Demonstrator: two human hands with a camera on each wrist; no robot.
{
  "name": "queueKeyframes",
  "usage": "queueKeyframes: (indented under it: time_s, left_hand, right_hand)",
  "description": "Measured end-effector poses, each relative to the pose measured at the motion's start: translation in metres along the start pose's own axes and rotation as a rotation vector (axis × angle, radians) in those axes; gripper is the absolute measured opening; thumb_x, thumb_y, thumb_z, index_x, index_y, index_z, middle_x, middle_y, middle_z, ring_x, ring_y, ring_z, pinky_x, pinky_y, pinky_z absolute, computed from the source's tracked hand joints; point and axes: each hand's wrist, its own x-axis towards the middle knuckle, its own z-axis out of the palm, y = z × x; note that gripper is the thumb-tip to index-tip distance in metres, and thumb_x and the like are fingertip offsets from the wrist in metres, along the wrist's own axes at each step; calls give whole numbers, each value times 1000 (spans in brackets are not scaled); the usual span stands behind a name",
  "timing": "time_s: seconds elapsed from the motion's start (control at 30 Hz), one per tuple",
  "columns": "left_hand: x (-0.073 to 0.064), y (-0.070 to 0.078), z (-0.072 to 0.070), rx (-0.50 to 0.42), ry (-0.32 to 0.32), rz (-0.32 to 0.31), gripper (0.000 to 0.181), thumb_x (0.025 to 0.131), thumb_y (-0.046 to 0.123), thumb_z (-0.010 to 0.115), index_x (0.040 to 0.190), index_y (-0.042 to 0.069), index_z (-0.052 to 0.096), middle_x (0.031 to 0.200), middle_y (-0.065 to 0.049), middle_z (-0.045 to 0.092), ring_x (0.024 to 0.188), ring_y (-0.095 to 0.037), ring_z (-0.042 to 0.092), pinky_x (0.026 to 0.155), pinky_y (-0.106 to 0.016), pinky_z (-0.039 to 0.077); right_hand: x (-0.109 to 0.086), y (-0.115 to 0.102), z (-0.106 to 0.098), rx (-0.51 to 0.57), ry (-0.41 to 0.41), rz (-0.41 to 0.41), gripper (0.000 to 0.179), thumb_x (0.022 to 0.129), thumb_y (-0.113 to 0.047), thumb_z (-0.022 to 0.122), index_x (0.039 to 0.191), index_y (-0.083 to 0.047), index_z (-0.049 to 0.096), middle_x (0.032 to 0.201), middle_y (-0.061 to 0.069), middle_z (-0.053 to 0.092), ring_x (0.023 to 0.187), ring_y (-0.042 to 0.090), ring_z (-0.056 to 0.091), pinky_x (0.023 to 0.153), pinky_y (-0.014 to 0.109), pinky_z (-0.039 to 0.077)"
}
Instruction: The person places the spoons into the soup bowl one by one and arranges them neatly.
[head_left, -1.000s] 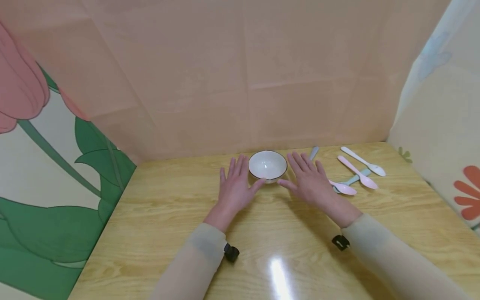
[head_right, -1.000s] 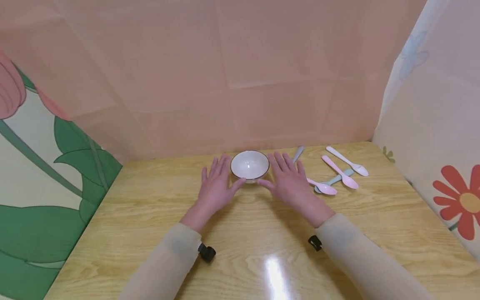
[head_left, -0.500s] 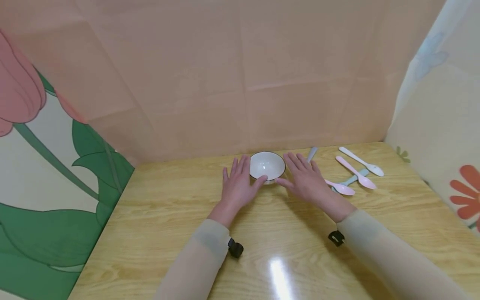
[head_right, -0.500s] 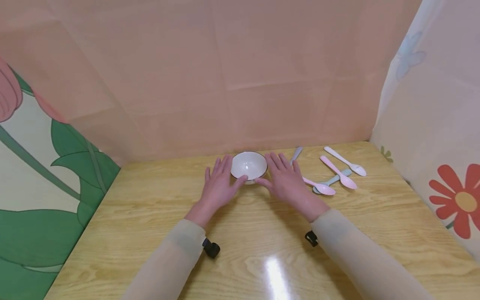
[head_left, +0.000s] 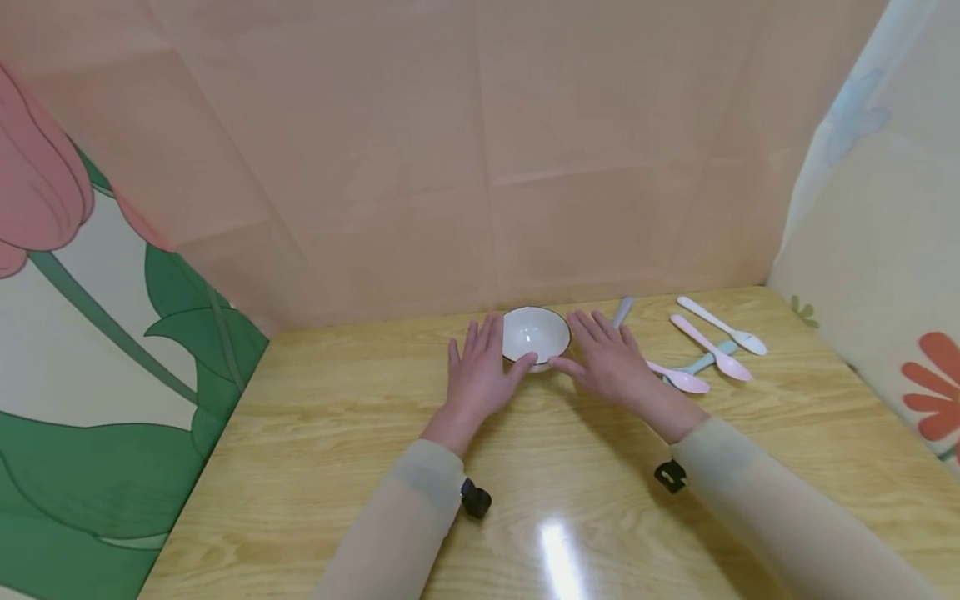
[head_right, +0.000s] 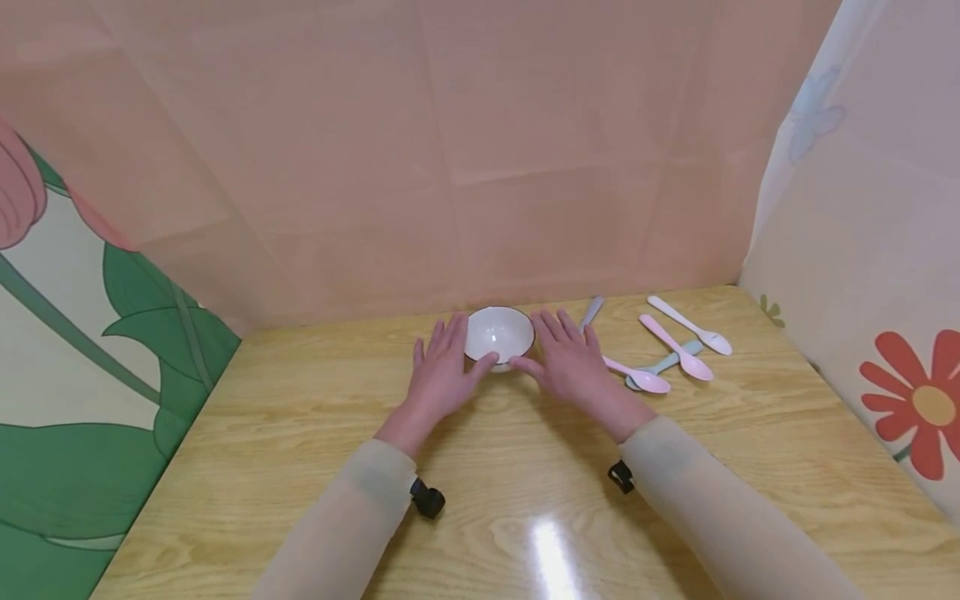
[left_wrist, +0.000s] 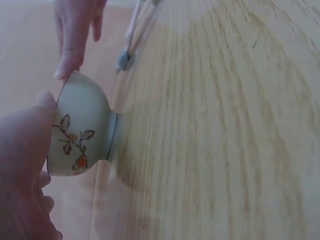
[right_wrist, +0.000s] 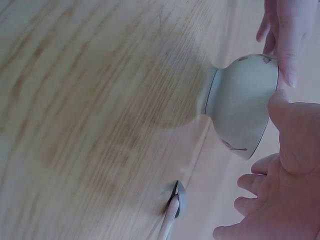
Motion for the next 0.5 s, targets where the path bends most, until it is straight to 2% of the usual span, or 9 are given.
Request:
queueKeyframes:
  time_s: [0.13, 0.33, 0.5]
  left_hand:
    - [1, -2, 3, 11, -1, -1, 100, 107, 80, 39, 178, 13, 17, 183, -5, 19, 169, -33, 11, 131, -68, 10]
    - [1, -1, 4, -5, -8, 0, 100, 107, 79, 43, 177, 11, 21, 182, -8, 23, 169, -34, 12, 130, -69, 11]
    - [0, -1, 3, -11, -19, -11, 100, 107, 79, 43, 178, 12, 20, 183, -6, 21, 169, -33, 11, 130, -69, 10]
  right_hand:
    - [1, 0, 1, 1, 1, -2, 89, 114, -57, 54, 173, 2, 24, 177, 27, 26, 164, 52, 14, 124, 80, 13]
    - [2, 0, 2, 9, 1, -12, 86, 114, -53, 57, 171, 5, 28, 175, 29, 30, 163, 54, 15, 123, 81, 14]
    - [2, 0, 2, 20, -3, -16, 86, 114, -53, 56, 170, 5, 29, 174, 29, 32, 163, 54, 16, 123, 80, 15]
